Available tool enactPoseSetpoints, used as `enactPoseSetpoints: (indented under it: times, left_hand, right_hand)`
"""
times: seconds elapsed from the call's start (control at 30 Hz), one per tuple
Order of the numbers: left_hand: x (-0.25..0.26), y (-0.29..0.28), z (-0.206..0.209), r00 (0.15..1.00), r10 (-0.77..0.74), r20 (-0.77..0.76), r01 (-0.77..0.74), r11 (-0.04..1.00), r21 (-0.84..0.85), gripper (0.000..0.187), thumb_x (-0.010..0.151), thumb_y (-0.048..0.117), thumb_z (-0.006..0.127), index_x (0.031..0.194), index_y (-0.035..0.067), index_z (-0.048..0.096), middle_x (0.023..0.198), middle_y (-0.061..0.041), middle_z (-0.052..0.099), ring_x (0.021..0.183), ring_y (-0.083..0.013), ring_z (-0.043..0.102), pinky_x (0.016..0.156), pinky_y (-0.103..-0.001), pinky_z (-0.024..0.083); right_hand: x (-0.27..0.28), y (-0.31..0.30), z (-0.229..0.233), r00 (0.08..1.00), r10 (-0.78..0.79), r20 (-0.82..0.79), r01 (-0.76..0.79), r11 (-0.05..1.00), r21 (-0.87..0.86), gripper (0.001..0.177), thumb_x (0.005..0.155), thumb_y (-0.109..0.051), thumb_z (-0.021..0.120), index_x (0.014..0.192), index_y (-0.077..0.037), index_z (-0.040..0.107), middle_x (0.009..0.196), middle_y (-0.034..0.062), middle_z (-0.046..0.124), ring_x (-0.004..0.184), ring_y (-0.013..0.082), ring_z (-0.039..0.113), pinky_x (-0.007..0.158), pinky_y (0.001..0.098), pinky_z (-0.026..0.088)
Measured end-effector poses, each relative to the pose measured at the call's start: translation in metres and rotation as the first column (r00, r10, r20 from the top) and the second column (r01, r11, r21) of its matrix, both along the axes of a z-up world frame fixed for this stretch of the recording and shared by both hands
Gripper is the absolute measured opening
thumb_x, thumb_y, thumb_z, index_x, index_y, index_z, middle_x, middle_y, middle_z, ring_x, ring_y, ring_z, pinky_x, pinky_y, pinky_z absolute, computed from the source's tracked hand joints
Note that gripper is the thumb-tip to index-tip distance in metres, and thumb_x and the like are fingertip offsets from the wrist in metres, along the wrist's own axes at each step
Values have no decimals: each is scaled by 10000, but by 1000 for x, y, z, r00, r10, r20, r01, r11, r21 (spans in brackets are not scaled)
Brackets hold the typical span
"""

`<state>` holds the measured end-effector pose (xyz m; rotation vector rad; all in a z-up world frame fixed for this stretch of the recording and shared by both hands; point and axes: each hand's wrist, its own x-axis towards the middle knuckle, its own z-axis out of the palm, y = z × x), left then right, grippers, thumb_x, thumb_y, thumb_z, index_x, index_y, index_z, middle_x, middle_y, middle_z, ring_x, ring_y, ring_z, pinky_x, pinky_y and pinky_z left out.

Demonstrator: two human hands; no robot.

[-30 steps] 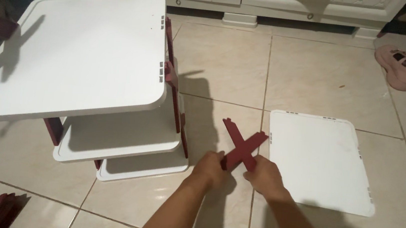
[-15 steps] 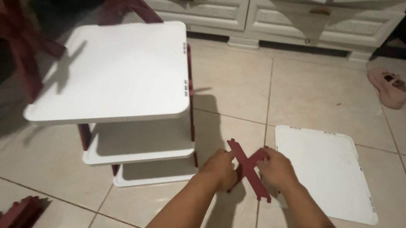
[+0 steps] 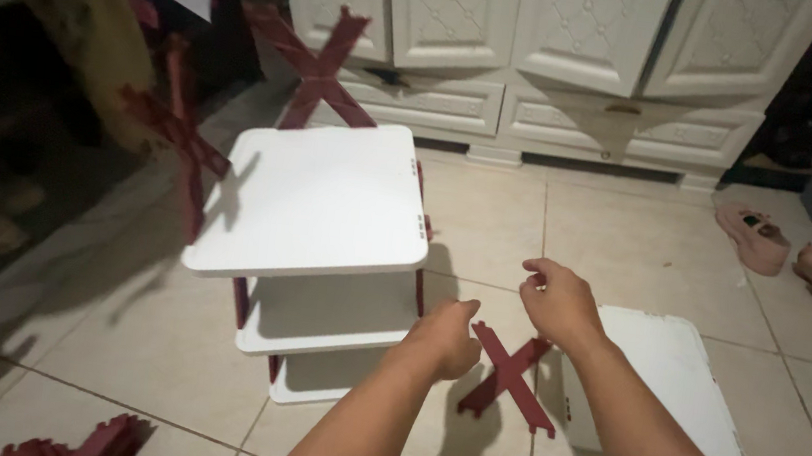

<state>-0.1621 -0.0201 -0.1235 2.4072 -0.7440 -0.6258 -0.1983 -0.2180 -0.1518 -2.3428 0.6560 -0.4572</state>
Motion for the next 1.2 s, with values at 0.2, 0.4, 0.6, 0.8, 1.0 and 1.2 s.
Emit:
enactPoseSetpoints:
  times: [0.2,0.4,0.6,0.8,1.0,1.2]
  left_hand:
    - [8,25,28,966,-136,221,181,963,-200,612,874,170,677,1458,67,530,1495,-208,499,1414,-351,458,1181,-411,362]
    - [10,67,61,982,-38,186,126,862,-491,463,885,148,639,1346,101,653,1311,-153,685,1173,-314,680,1014,-402,526]
    - [30,125,88,965,178,191,0,732,-682,358,896,59,601,1233,81,720,1158,-98,775,900,-210,745,850,-323,586]
    - [53,178,83,906,397,149,-145,621,-770,304,893,46,589,1151,67,748,1085,-95,795,864,-192,743,809,-314,581]
    - [79,220,83,840,497,220,-149,599,-787,309,868,13,584,1121,53,755,1096,-97,769,925,-205,744,821,-316,582]
    - [88,242,82,743,615,264,-243,615,-750,165,842,52,652,976,20,744,1073,-112,735,964,-233,766,835,-337,587]
  right_hand:
    - [6,22,46,991,22,134,-12,997,-77,354,900,-208,644,1231,-113,726,1094,120,773,977,289,744,894,395,562]
    - [11,52,69,974,73,215,-52,993,-104,326,909,-188,638,1209,-117,744,1083,124,774,950,285,754,877,394,572]
    - [22,93,92,924,158,347,-89,974,-207,316,876,-102,623,1165,-81,749,1093,129,766,954,279,743,876,395,569]
    - [37,156,113,830,299,471,-120,920,-373,248,875,-67,609,1074,-61,758,1099,154,733,1000,331,699,880,419,552]
    - [52,223,125,825,420,379,-255,874,-413,248,841,-89,630,1049,-82,765,1104,145,725,1046,336,672,925,434,521]
    - [69,269,124,831,485,274,-351,838,-418,269,851,-126,630,1088,-85,751,1136,141,713,1049,344,652,930,449,508]
